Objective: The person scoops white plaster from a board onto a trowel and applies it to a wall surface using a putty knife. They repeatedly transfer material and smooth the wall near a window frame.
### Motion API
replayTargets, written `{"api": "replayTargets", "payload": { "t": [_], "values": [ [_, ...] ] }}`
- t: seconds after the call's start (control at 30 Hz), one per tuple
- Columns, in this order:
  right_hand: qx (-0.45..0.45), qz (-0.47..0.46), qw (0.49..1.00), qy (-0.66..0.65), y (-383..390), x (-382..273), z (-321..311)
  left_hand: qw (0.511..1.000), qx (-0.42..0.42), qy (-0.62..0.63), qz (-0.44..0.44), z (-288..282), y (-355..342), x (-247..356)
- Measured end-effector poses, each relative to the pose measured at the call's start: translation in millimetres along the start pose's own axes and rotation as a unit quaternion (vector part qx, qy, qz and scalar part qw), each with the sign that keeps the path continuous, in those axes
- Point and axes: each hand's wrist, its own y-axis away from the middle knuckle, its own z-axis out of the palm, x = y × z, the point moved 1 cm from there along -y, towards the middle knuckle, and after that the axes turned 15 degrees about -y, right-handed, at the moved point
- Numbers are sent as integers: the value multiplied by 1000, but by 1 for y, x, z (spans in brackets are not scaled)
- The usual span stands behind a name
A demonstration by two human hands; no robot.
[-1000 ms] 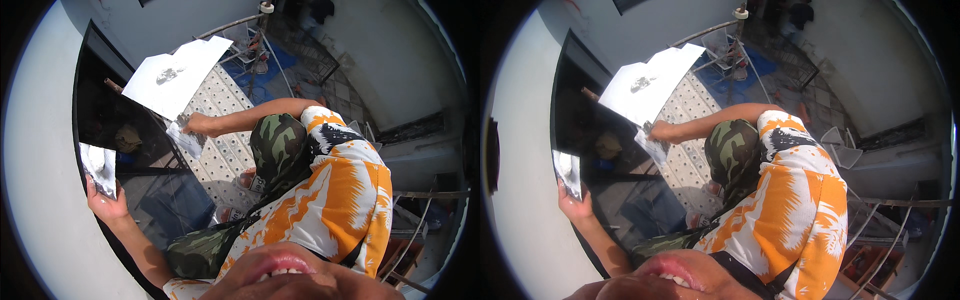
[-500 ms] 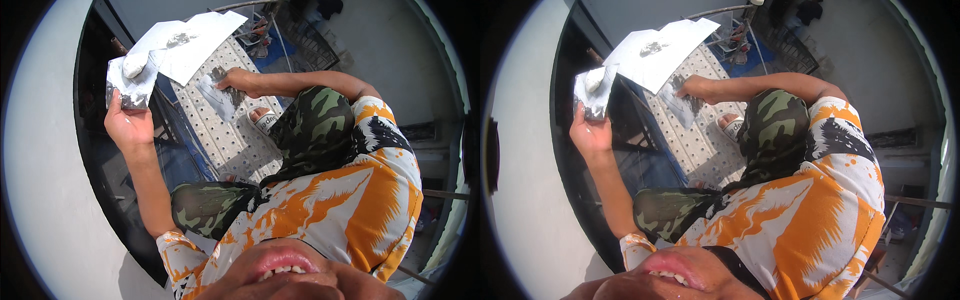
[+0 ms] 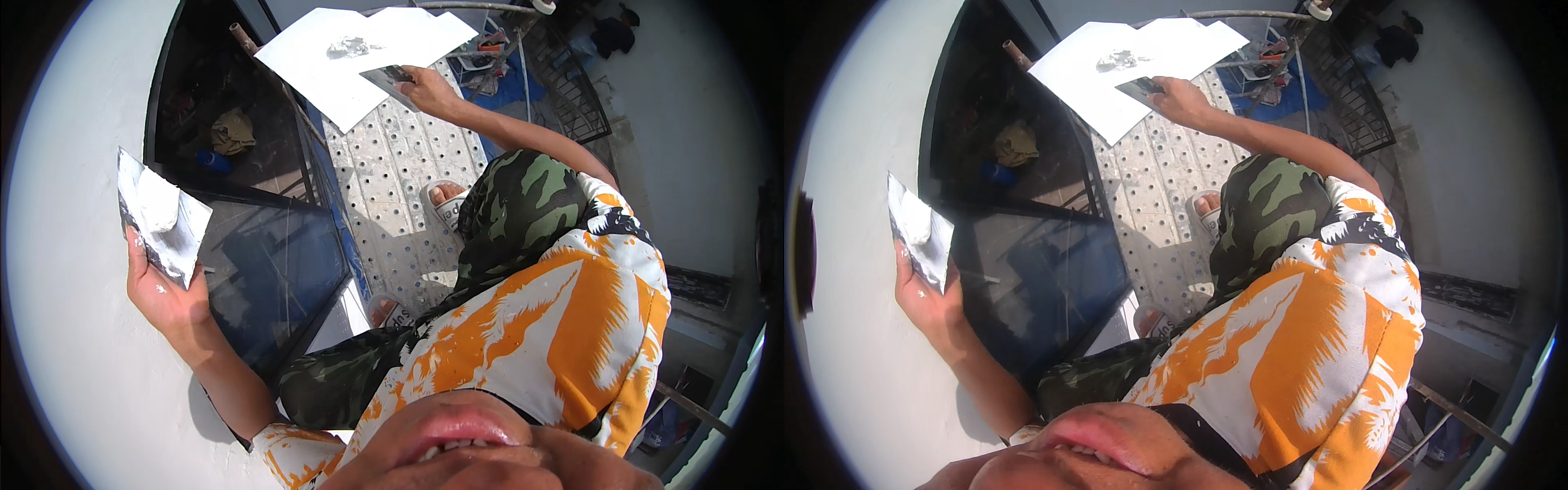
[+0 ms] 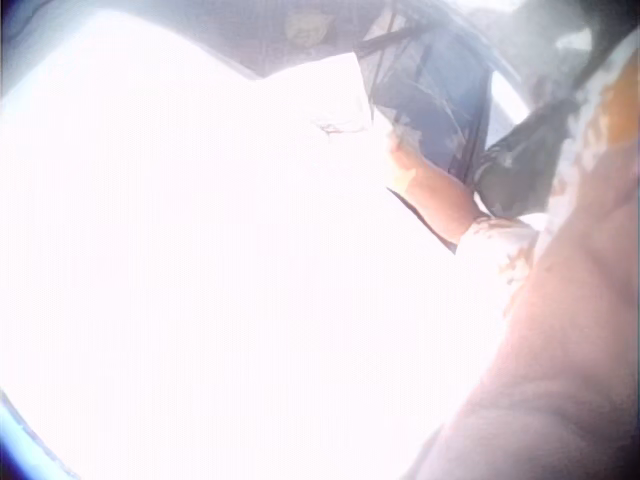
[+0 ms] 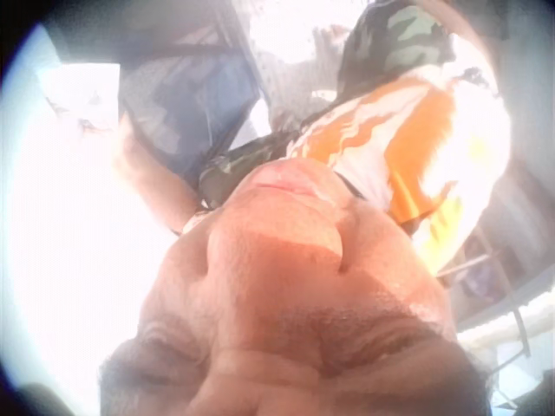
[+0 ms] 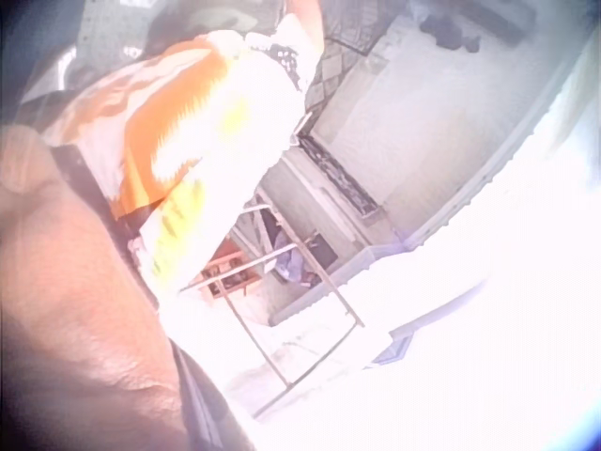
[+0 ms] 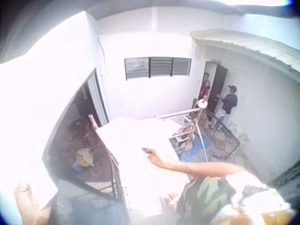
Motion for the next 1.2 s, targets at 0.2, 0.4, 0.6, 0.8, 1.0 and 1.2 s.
{"api": "replayTargets", "payload": {
  "t": [0.2, 0.4, 0.6, 0.8, 1.0, 1.2],
  "values": [
    [85, -56, 972, 210, -110, 122, -55, 989, 94, -97, -57, -34, 61, 7],
    [27, -125, 925, 358, -215, 179, -36, 906, 310, -285, -52, -6, 100, 8],
    [-1, -166, 906, 389, -236, 207, 0, 894, 313, -309, -80, -4, 95, -27],
    [9, -224, 899, 376, -247, 211, 10, 887, 227, -382, -123, 17, 69, -59],
    [-125, -236, 897, 352, -263, 206, 14, 957, 162, -121, -209, 43, 19, -89],
    [-96, -227, 897, 366, -267, 208, 7, 955, 126, -79, -257, 61, -37, -145]
  ]
}}
